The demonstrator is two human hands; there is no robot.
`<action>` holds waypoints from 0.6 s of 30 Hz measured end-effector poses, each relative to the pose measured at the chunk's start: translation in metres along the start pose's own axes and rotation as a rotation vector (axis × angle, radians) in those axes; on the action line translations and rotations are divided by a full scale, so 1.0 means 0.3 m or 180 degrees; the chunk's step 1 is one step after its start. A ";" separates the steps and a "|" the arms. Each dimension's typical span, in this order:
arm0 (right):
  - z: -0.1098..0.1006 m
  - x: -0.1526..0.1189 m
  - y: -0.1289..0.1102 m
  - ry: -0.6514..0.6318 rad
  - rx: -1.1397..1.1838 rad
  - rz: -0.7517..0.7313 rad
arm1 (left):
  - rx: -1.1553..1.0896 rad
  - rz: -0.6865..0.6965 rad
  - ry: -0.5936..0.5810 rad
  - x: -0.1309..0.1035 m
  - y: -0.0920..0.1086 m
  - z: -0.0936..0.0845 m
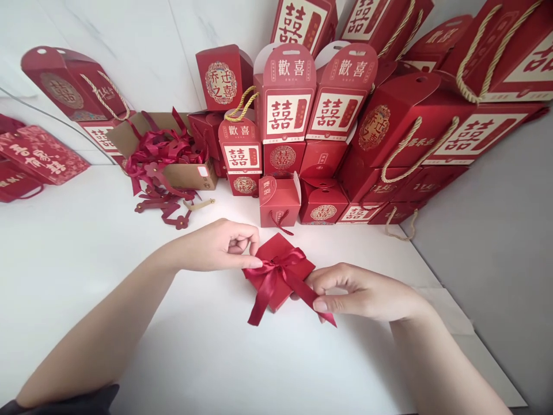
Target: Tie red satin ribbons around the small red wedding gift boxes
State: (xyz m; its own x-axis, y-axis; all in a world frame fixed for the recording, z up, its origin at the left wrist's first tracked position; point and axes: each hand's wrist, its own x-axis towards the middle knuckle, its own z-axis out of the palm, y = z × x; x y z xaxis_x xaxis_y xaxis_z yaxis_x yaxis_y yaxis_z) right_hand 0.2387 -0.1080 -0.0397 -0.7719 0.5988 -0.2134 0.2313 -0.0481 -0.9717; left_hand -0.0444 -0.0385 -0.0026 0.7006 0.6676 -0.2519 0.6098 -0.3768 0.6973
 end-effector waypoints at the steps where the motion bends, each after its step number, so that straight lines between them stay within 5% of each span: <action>1: -0.003 0.001 0.000 0.0052 -0.0082 -0.0031 | -0.0029 0.0018 0.0096 0.002 0.004 0.005; 8: -0.010 0.009 -0.001 0.0064 -0.0321 -0.0193 | -0.0042 0.0077 0.0853 0.033 0.038 0.102; 12: -0.011 0.010 0.007 0.0007 -0.0303 -0.0276 | -0.0032 -0.0005 0.0892 0.052 0.020 0.136; 18: -0.009 0.082 0.119 -0.0361 -0.0144 0.0300 | -0.0002 0.0060 0.0744 0.060 0.010 0.121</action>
State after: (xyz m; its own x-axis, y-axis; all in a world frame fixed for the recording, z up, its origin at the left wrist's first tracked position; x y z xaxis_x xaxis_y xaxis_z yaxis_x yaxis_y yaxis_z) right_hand 0.2297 -0.0929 -0.0793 -0.8068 0.4991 -0.3160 0.3304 -0.0623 -0.9418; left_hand -0.0165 -0.0508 -0.0294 0.6069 0.7910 -0.0766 0.5971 -0.3903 0.7008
